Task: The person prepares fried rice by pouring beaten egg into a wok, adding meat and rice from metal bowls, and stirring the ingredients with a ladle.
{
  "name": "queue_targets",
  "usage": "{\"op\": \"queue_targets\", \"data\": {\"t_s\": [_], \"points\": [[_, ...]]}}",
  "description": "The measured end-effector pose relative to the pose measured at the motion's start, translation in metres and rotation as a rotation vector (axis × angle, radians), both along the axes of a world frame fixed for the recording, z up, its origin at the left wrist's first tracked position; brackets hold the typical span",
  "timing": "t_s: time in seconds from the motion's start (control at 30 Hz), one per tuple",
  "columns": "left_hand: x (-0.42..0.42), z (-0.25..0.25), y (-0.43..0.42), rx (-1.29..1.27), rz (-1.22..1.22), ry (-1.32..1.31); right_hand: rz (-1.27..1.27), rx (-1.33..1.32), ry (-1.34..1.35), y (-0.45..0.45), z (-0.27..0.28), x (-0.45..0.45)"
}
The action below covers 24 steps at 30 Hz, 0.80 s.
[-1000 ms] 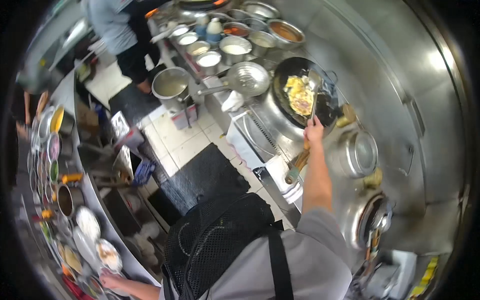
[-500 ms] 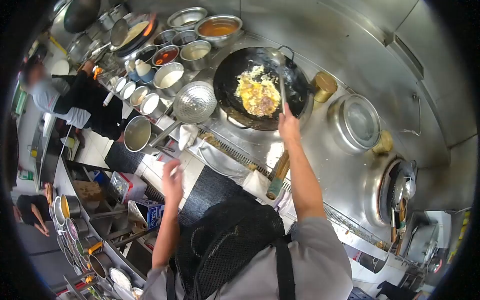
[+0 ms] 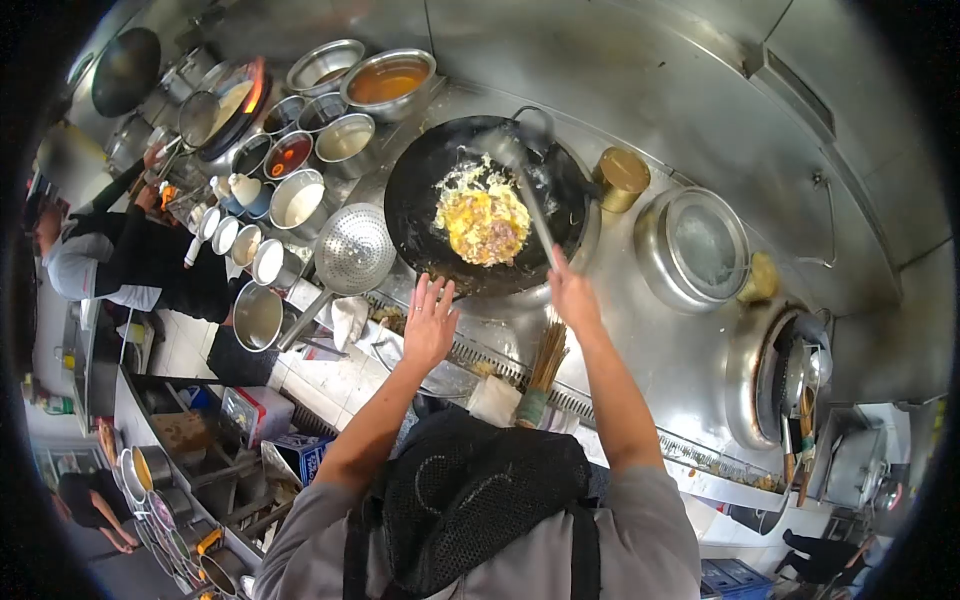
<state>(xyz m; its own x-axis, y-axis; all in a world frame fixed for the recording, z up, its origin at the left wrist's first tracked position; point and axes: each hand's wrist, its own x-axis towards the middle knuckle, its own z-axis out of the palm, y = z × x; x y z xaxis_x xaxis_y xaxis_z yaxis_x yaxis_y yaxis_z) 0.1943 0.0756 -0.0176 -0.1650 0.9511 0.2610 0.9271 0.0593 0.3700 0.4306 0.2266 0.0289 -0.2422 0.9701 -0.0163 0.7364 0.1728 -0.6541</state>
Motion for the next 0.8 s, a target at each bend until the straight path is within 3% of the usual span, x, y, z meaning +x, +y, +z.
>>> {"op": "queue_targets", "data": {"t_s": [0.07,0.2,0.3,0.47,0.53,0.57,0.73,0.8], "points": [[-0.003,0.003,-0.002,-0.009,-0.008,0.035,0.263,-0.08,0.086,-0.03,-0.015,0.006],[-0.012,0.005,-0.009,0.015,-0.083,-0.052,0.155,-0.341,0.137,-0.051,0.014,0.001],[-0.021,0.004,-0.009,0.026,-0.142,-0.086,0.044,0.103,0.056,-0.026,0.019,-0.032],[-0.04,0.009,-0.014,0.021,-0.223,-0.123,0.08,0.011,-0.078,-0.058,-0.007,-0.04],[-0.047,0.011,-0.017,0.012,-0.236,-0.155,0.265,0.218,0.099,-0.066,-0.02,-0.031],[-0.051,0.012,-0.017,0.013,-0.254,-0.159,0.198,0.114,-0.092,-0.061,-0.011,-0.029],[-0.062,0.011,-0.017,0.01,-0.311,-0.192,-0.063,-0.001,-0.08,-0.058,0.008,-0.072],[-0.066,0.005,-0.016,0.011,-0.348,-0.182,0.143,0.044,0.003,-0.082,-0.007,-0.063]]}}
